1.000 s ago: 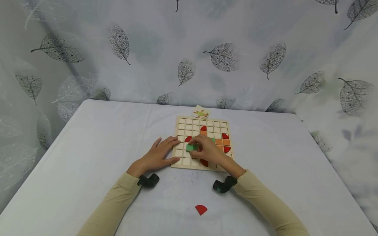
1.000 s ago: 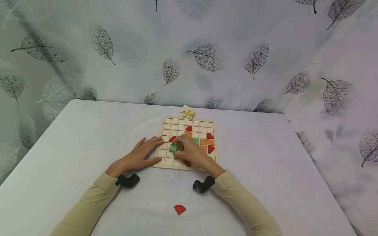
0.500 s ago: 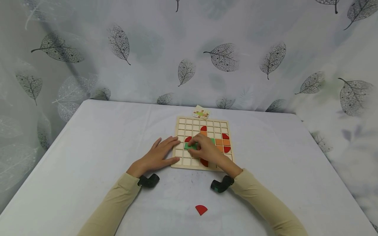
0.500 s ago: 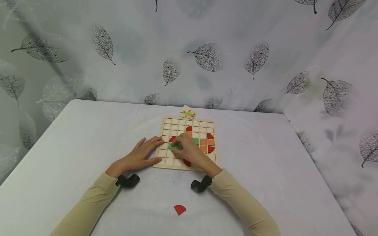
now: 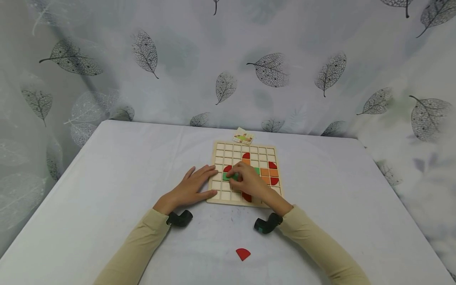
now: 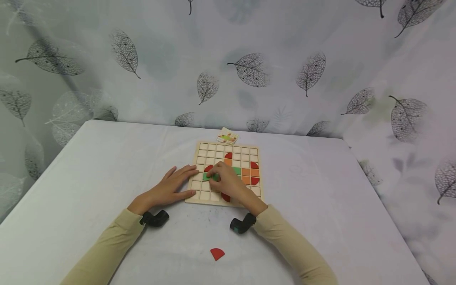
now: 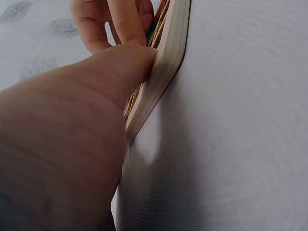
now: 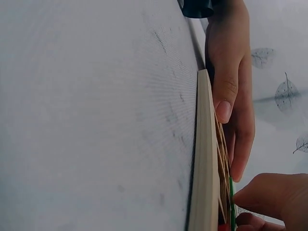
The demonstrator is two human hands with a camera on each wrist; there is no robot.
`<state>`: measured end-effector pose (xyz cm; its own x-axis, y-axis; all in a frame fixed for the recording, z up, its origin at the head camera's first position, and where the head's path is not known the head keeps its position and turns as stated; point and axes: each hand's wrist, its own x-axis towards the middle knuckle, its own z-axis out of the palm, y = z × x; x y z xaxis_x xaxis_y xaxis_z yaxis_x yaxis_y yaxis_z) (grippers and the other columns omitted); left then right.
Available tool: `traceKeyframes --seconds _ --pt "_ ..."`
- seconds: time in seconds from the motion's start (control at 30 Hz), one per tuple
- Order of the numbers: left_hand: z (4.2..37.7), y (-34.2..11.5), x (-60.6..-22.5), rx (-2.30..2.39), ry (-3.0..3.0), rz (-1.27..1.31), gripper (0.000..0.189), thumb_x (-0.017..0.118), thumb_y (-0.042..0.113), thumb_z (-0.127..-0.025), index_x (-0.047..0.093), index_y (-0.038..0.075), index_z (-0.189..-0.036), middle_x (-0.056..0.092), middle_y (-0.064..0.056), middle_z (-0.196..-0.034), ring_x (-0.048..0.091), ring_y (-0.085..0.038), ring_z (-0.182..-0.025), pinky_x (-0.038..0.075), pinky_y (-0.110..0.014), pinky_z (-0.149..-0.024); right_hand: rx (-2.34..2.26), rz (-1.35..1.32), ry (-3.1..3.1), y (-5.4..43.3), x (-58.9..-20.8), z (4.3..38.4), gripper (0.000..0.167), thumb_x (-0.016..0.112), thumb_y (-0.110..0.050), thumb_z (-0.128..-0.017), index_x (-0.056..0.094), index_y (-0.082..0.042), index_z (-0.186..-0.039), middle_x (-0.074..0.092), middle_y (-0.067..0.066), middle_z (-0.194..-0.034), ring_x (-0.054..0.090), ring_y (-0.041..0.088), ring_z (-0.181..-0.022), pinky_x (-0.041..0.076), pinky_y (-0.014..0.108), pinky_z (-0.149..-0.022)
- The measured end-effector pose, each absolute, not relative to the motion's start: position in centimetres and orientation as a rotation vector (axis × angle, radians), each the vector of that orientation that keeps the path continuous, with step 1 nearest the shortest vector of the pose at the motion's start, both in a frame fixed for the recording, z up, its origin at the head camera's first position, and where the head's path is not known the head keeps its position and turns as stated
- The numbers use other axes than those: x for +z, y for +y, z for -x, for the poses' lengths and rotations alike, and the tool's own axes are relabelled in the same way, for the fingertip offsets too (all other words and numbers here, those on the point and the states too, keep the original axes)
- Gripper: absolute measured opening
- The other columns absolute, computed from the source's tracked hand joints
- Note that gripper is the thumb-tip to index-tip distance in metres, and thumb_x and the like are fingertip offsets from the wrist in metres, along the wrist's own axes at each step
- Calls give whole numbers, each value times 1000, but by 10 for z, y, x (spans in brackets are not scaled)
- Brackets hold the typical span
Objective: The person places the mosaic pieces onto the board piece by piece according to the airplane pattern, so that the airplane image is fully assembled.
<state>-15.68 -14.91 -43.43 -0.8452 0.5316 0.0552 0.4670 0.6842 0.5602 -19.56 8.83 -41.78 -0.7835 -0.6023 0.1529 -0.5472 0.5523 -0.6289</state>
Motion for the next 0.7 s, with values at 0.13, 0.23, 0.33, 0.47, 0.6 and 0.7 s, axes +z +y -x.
traceKeyframes --seconds 0.13,0.23,0.33,0.47,0.6,0.7 --pt "157 -149 -434 879 2776 -821 66 62 41 -94 40 10 -148 31 -9 -158 20 -29 -148 5 -56 -118 -1076 1033 2692 89 -417 194 10 68 -6 -89 73 -4 -96 62 12 -101 49 13 -67 44 23 -61" --pt "157 -149 -434 874 2779 -819 66 62 41 -94 39 10 -148 30 -9 -158 19 -29 -148 5 -56 -118 -1091 1044 2689 90 -417 192 9 67 -6 -89 73 -4 -95 61 11 -99 48 12 -65 45 23 -60" --pt "157 -149 -435 865 2779 -817 66 61 41 -95 39 11 -149 30 -9 -158 19 -29 -149 5 -56 -118 -1097 1043 2686 92 -416 189 9 67 -6 -90 73 -5 -96 61 9 -98 48 10 -66 45 23 -61" --pt "157 -149 -435 864 2776 -820 66 61 41 -95 38 10 -149 30 -9 -158 19 -29 -149 4 -56 -118 -1095 1048 2676 93 -416 185 10 68 -7 -90 73 -6 -98 62 7 -95 49 9 -68 45 23 -62" --pt "157 -149 -435 868 2780 -827 66 62 40 -95 39 10 -149 29 -9 -158 19 -30 -149 5 -56 -118 -1102 1072 2665 94 -413 179 11 67 -7 -90 73 -6 -98 63 5 -93 49 9 -68 44 23 -61" --pt "157 -149 -435 875 2779 -828 66 62 39 -95 39 10 -149 29 -10 -158 19 -30 -148 5 -56 -118 -1116 1097 2649 94 -411 175 11 66 -6 -89 73 -5 -98 63 4 -92 49 9 -67 43 22 -59"
